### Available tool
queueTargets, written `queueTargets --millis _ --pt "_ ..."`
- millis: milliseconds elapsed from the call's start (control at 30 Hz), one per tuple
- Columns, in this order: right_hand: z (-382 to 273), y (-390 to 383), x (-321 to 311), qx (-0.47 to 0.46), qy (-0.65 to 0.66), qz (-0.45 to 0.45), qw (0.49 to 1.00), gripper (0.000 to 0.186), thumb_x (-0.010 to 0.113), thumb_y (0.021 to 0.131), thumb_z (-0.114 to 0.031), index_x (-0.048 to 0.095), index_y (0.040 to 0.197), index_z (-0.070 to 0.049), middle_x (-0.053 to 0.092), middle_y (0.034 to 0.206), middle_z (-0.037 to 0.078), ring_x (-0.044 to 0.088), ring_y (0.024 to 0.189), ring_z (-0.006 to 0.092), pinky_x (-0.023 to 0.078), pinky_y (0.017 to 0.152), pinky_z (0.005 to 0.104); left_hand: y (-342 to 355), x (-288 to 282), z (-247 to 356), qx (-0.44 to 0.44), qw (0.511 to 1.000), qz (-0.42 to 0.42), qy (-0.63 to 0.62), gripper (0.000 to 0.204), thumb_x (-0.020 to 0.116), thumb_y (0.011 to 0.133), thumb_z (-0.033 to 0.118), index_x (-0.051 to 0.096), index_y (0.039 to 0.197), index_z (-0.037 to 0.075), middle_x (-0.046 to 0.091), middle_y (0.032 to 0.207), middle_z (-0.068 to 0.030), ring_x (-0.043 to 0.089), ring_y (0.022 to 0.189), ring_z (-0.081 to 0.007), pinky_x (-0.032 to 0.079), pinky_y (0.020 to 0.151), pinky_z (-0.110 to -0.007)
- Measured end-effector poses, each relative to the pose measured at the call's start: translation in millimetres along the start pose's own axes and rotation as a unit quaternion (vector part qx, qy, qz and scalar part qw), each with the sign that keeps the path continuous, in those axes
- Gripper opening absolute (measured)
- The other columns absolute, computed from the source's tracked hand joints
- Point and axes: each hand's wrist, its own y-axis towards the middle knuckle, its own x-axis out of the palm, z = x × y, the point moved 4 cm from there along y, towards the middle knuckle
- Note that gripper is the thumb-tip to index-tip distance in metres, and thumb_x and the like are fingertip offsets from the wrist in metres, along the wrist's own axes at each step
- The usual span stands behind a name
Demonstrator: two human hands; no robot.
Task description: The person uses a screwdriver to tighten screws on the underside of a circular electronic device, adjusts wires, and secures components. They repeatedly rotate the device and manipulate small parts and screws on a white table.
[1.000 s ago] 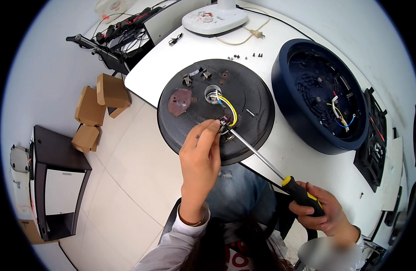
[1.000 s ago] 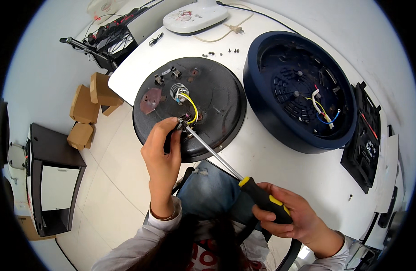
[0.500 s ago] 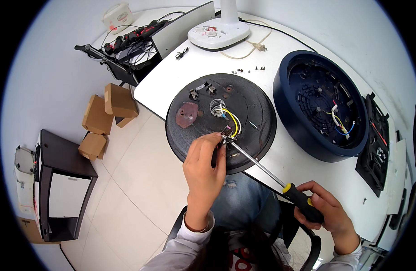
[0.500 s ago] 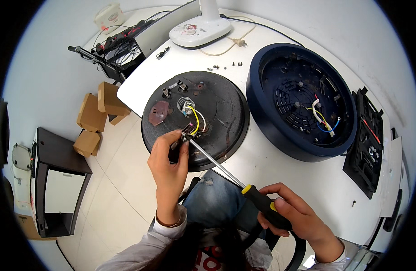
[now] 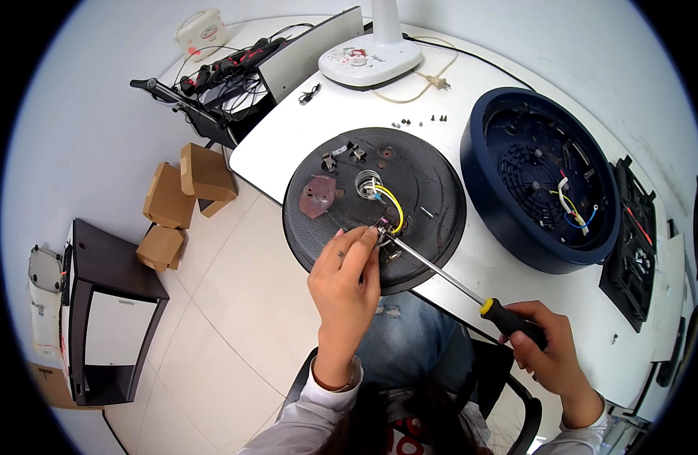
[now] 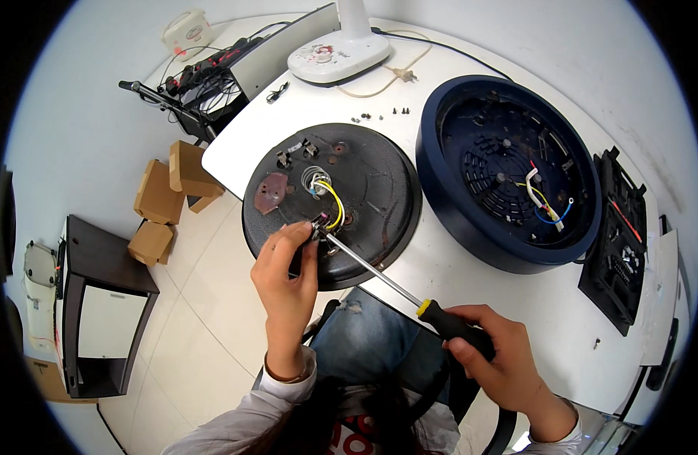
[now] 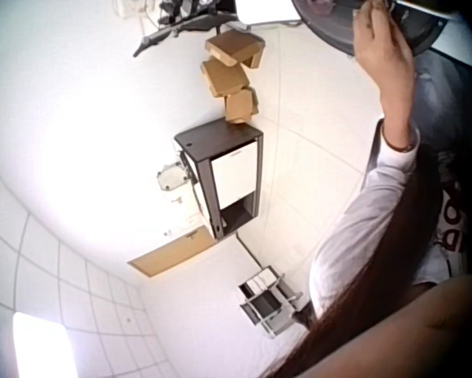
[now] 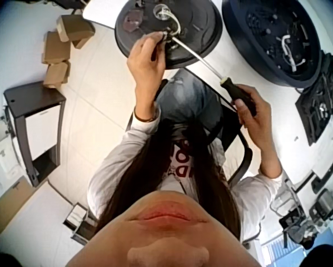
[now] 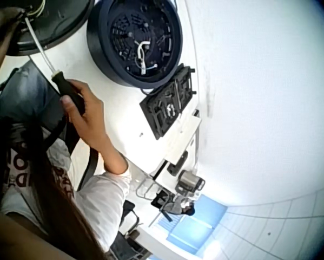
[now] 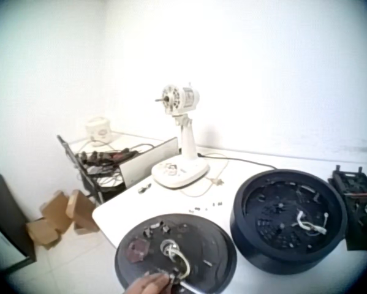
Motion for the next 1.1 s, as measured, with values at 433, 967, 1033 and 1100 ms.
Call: queueTargets --millis 433,967,1033,1100 --pt "31.7 3.9 13.4 0.184 0.504 -0.148 0.831 0.046 0.038 0.099 -0.031 0.043 0.121 0.009 0.058 0.083 0.014 0.045 0.043 0.0075 0.037 0.037 0.019 -1.7 4.5 -1.5 0.006 1.0 0.009 0.007 0.021 0.062 0.071 -0.011 0.06 0.09 -0.002 0.066 0.088 -0.0149 0.064 0.082 -0.0303 0.05 0.082 -0.036" --pt "30.7 -22.3 -6.0 0.034 0.047 0.077 0.995 0.034 0.057 0.085 -0.012 0.052 0.115 0.003 0.065 0.081 0.01 0.058 0.063 0.0113 0.045 0.061 0.0205 1.4 -2.1 -5.1 -0.104 0.994 0.008 -0.042 0.024 0.064 0.073 -0.003 0.061 0.097 0.0 0.064 0.09 -0.011 0.062 0.08 -0.0204 0.048 0.075 -0.028" --pt "45.3 -32.4 -9.2 0.02 -0.011 0.147 0.989 0.032 0.055 0.084 -0.01 0.053 0.113 0.004 0.064 0.083 0.012 0.058 0.066 0.0157 0.046 0.065 0.0241 3.4 -6.1 -4.6 -0.095 0.995 0.018 -0.022 0.025 0.065 0.072 -0.003 0.061 0.097 0.0 0.062 0.088 -0.01 0.06 0.079 -0.0203 0.047 0.074 -0.029" --pt "58.0 -40.4 -10.8 0.024 -0.097 0.203 0.974 0.032 0.056 0.084 -0.008 0.053 0.113 0.003 0.062 0.085 0.014 0.059 0.069 0.019 0.047 0.067 0.0266 4.5 -7.1 -4.8 -0.092 0.995 0.021 0.012 0.026 0.066 0.071 -0.001 0.061 0.096 0.001 0.06 0.086 -0.0092 0.057 0.076 -0.0199 0.046 0.072 -0.03"
